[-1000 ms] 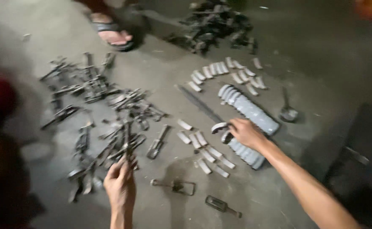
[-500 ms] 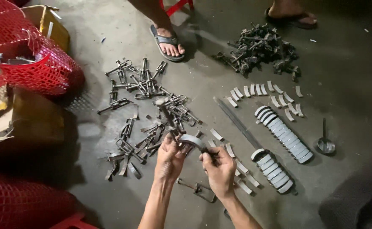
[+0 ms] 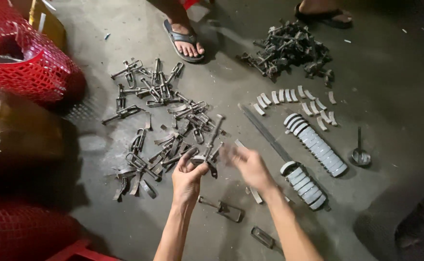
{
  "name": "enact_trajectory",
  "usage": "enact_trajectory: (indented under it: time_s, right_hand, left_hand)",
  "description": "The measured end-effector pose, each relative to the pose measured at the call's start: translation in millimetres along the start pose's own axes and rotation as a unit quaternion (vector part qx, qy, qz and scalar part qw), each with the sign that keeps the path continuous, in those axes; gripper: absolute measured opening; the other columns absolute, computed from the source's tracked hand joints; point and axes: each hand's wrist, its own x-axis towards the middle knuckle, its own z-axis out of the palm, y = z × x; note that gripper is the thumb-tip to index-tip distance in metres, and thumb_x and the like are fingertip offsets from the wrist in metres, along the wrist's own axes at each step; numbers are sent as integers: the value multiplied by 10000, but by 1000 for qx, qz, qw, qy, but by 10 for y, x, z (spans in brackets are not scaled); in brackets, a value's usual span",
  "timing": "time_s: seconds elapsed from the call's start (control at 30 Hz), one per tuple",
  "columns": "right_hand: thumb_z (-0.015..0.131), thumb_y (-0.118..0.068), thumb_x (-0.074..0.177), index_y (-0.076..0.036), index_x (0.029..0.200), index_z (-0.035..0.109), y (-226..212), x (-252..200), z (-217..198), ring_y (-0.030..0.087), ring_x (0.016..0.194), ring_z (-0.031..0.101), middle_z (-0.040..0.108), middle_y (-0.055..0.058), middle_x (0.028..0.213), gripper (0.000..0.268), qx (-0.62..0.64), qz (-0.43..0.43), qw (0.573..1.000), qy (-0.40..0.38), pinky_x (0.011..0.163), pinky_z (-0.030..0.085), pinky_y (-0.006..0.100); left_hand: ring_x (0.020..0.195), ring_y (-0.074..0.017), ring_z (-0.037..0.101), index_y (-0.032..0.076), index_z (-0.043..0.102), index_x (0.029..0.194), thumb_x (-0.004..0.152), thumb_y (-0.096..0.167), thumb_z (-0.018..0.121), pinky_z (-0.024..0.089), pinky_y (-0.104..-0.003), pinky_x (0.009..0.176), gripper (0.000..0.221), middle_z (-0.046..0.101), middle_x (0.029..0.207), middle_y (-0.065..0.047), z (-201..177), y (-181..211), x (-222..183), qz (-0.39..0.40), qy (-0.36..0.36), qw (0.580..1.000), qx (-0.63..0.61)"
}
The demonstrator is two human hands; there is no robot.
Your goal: Assembling metal pins into brackets on the floor
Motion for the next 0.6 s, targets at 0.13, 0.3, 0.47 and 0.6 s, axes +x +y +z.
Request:
enact_trajectory:
  time_s: [0.13, 0.3, 0.47, 0.6]
  right_hand:
    - [759, -60, 888, -3, 1142, 718, 217, 402, 207, 164, 921, 659, 759, 105, 1004, 264, 240, -152, 958, 38, 860, 575, 346]
    - [891, -276, 799, -174, 802, 806, 157, 243, 378, 83, 631, 680, 788, 24, 714, 133, 32, -225, 967, 113, 635, 563, 254]
    - [873, -123, 802, -139, 928, 814, 345, 315, 346, 140, 825, 730, 766, -1, 912, 140, -4, -372, 916, 147, 806, 587, 295]
    - [859, -140, 822, -117, 936, 807, 167, 306, 231, 172, 857, 716, 731, 37, 909, 127, -4, -355, 923, 146, 832, 575, 337]
  left_hand:
    - [825, -218, 742, -17, 643, 1240, 781, -66, 793, 625, -294, 770, 485, 760, 955, -178, -214, -388, 35, -98, -40, 990, -95]
    - [823, -206, 722, 56, 743, 1044, 962, 186, 713, 553, -369, 824, 156, 748, 904, -84, 396, -45, -241, -140, -54, 963, -223]
    - [475, -50, 389, 64, 671, 893, 990, 171, 708, 388, -211, 547, 150, 418, 572, 79, 195, -281, -127, -111, -41, 969, -215]
    - [506, -47, 389, 102, 641, 816, 981, 197, 727, 370, -214, 555, 209, 403, 579, 76, 134, -490, 25, -106, -35, 972, -207]
